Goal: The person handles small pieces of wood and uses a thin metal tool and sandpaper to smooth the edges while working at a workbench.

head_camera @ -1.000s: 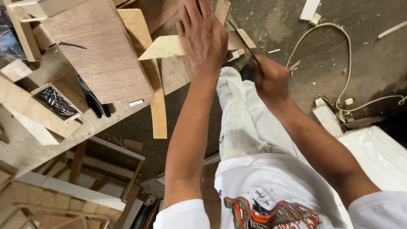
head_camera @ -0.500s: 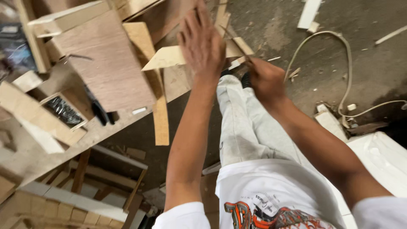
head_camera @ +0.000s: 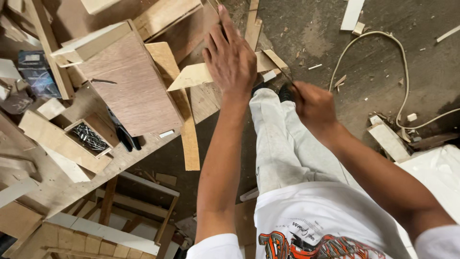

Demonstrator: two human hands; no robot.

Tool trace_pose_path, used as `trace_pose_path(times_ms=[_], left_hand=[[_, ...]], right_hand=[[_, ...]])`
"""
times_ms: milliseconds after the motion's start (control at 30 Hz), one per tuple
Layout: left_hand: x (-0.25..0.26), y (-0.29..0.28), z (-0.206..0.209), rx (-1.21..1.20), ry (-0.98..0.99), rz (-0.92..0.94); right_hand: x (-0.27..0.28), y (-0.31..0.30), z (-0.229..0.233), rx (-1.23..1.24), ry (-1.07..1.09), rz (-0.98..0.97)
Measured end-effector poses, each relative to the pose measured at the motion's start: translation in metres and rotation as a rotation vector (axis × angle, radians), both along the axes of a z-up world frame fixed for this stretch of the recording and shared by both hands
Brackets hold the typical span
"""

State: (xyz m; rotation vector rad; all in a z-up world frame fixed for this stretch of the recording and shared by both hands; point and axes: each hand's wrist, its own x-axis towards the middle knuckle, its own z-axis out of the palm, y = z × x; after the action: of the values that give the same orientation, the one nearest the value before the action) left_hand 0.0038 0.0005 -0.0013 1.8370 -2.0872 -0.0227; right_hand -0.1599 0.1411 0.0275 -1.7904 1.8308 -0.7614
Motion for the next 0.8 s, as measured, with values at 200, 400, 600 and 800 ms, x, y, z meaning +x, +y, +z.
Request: trace_pose_path(times_ms=[200, 400, 600, 800], left_hand=[[0.000, 0.004, 0.002, -0.038, 0.006, -0.005], [0.001, 0.004, 0.001, -0.012, 0.008, 0.000], [0.000, 0.002, 0.001, -0.008, 0.044, 0.012], [-0.002, 0.005, 0.000, 0.062, 0.016, 0.013]], right_hand=[[0.012, -0.029, -0.007, -0.027, -0.082, 0.026], [0.003, -0.008, 0.015, 0.010, -0.007, 0.018], [0.013, -0.023, 0.009, 0.004, -0.069, -0.011], [0.001, -0.012, 0.005, -0.027, 0.008, 0.077]])
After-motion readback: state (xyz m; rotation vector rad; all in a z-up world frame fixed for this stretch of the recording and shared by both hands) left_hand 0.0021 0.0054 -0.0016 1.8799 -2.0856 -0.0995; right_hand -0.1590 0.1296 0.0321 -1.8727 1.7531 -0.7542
